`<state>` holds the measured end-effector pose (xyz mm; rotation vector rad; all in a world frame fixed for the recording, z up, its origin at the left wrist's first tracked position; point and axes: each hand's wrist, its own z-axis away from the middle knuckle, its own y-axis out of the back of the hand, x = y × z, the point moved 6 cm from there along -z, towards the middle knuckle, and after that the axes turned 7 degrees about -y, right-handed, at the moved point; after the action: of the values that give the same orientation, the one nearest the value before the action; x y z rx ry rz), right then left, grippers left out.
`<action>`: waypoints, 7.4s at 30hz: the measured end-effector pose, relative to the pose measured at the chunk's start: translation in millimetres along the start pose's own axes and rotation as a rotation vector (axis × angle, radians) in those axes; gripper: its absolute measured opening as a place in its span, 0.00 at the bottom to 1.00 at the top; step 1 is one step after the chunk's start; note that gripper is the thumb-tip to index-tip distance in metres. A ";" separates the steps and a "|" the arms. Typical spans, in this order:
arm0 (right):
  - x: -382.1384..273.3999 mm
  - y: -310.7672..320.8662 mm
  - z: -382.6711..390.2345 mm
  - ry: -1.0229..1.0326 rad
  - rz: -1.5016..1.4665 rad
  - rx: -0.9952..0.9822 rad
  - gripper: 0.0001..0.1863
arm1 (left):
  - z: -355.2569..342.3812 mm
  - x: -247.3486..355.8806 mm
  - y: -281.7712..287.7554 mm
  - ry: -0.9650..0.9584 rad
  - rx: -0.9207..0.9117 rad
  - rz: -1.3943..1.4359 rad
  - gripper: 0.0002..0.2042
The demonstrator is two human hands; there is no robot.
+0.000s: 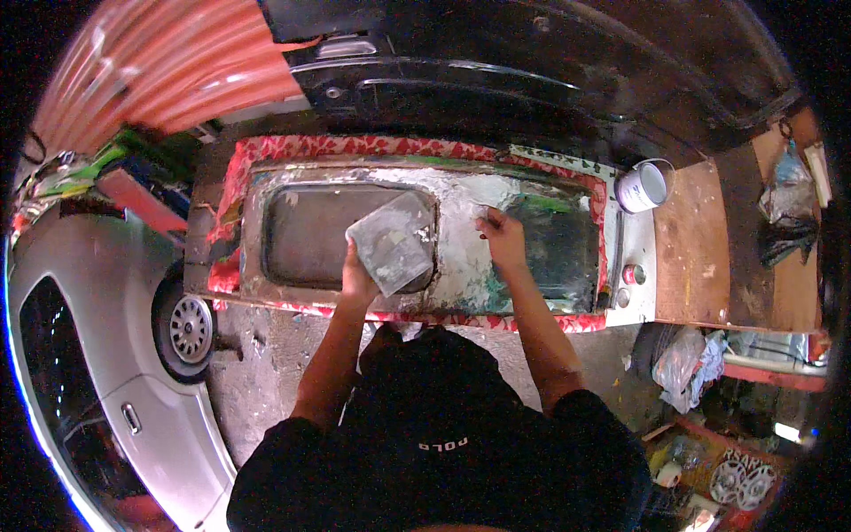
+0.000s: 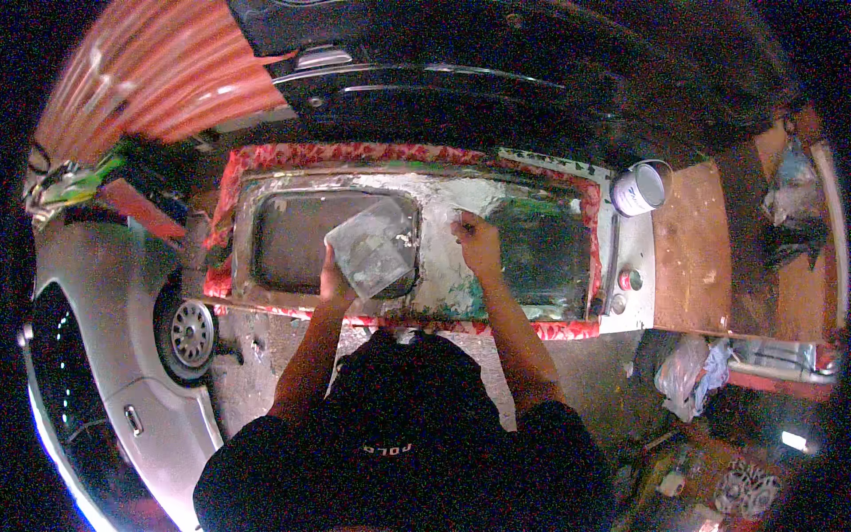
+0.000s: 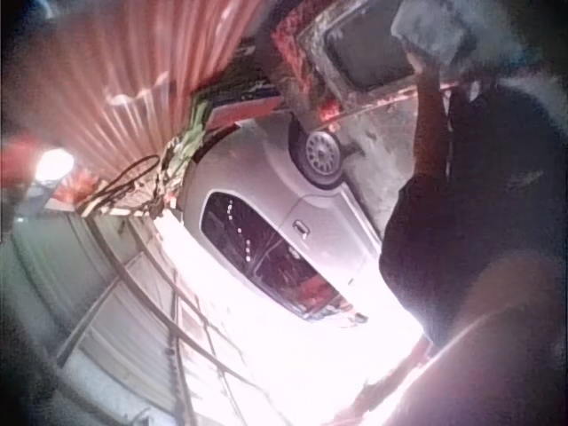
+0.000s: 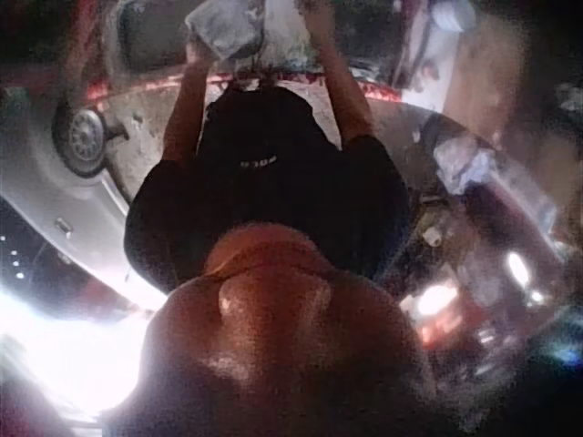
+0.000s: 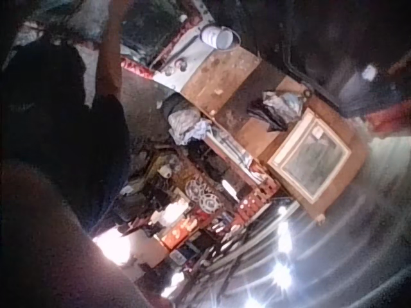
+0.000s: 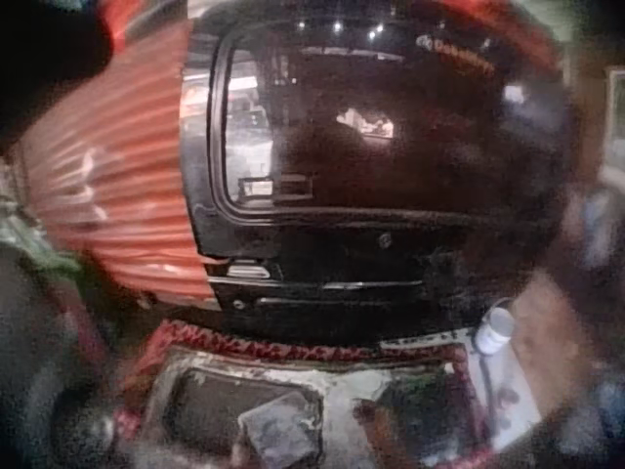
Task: The person scoops a white paste from a container and spreads it onto a car hood using a plastic scraper. They repeatedly apply and smooth the filler across the surface, occasionally dipping the scraper into a can to gather more material.
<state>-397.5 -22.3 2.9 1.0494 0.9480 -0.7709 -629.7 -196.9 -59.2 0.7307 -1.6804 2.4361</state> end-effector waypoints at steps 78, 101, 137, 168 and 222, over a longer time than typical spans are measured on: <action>-25.6 -16.7 5.2 -0.134 -0.520 -0.297 0.18 | 27.3 -0.5 -70.8 -0.344 0.014 -0.123 0.32; 10.7 -47.2 -120.8 0.354 0.820 0.055 0.11 | 24.8 45.5 35.8 -0.324 0.242 -0.014 0.33; 3.5 -58.6 -101.5 0.469 0.902 0.249 0.13 | 24.4 46.6 37.0 -0.204 0.205 -0.015 0.32; 12.5 -77.3 -83.1 0.434 1.107 0.228 0.09 | 15.9 58.8 29.4 -0.206 0.169 -0.011 0.29; 34.5 -87.6 -14.8 0.735 1.044 -0.074 0.15 | -1.8 36.3 58.8 -0.121 0.185 0.003 0.33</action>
<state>-464.4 -39.2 -62.9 1.5755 0.8391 0.5485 -682.1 -225.0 -94.4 0.9162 -1.5083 2.6243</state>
